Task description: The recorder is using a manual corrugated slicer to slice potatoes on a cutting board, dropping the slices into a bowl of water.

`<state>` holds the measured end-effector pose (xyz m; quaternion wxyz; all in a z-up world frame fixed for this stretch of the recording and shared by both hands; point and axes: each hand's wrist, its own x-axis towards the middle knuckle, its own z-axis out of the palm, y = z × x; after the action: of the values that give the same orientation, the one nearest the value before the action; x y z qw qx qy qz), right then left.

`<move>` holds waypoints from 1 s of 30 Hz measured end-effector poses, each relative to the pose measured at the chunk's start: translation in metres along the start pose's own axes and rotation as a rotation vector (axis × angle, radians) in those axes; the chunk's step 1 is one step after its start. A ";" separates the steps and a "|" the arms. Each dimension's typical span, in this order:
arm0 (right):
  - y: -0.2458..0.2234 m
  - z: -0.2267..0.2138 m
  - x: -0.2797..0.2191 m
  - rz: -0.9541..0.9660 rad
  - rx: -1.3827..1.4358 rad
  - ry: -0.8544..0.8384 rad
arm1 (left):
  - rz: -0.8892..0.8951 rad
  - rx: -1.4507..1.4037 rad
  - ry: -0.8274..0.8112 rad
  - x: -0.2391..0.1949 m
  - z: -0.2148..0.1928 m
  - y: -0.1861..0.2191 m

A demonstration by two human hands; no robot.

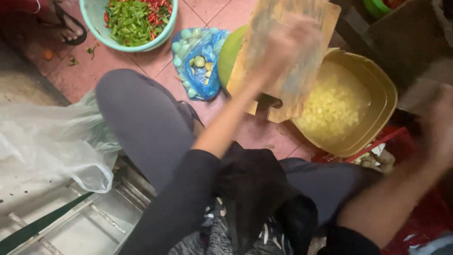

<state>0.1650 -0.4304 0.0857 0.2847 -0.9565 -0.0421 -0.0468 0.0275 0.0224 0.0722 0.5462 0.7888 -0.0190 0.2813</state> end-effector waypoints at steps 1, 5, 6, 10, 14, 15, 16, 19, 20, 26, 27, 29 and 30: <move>0.007 -0.008 -0.007 0.056 0.164 -0.054 | -0.111 0.113 0.113 -0.003 -0.039 -0.032; 0.012 -0.020 -0.013 0.088 0.301 -0.058 | -0.536 0.557 0.538 -0.062 -0.138 -0.264; 0.009 -0.016 -0.020 0.097 0.302 -0.070 | -0.546 0.567 0.531 -0.125 -0.148 -0.314; -0.003 -0.012 -0.039 0.083 0.253 -0.017 | -0.565 0.624 0.051 -0.218 -0.124 -0.430; -0.014 -0.021 -0.026 0.037 0.178 0.089 | -0.523 0.531 0.149 -0.252 -0.083 -0.422; -0.016 -0.022 -0.021 0.036 0.168 0.107 | -0.511 0.513 0.145 -0.254 -0.078 -0.431; -0.016 -0.025 -0.018 0.028 0.141 0.148 | -0.542 0.530 0.148 -0.256 -0.074 -0.440; -0.012 -0.026 -0.012 0.024 0.088 0.246 | -0.659 0.552 0.157 -0.246 -0.066 -0.448; -0.009 -0.024 -0.013 0.019 0.067 0.280 | -0.767 0.571 0.174 -0.245 -0.067 -0.446; -0.065 -0.035 -0.025 -0.124 0.087 0.288 | -0.869 0.663 0.143 -0.239 -0.061 -0.448; -0.030 -0.033 -0.021 -0.115 0.085 0.292 | -0.864 0.663 0.133 -0.237 -0.060 -0.447; 0.039 -0.024 -0.014 -0.075 0.159 0.217 | -0.857 0.652 0.226 -0.239 -0.063 -0.442; 0.030 -0.023 -0.014 -0.073 0.163 0.218 | -0.854 0.656 0.225 -0.236 -0.067 -0.432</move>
<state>0.1524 -0.4690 0.0866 0.3625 -0.9173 -0.0493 -0.1573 -0.0531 0.1892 -0.3890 0.3360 0.8204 0.4499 0.1083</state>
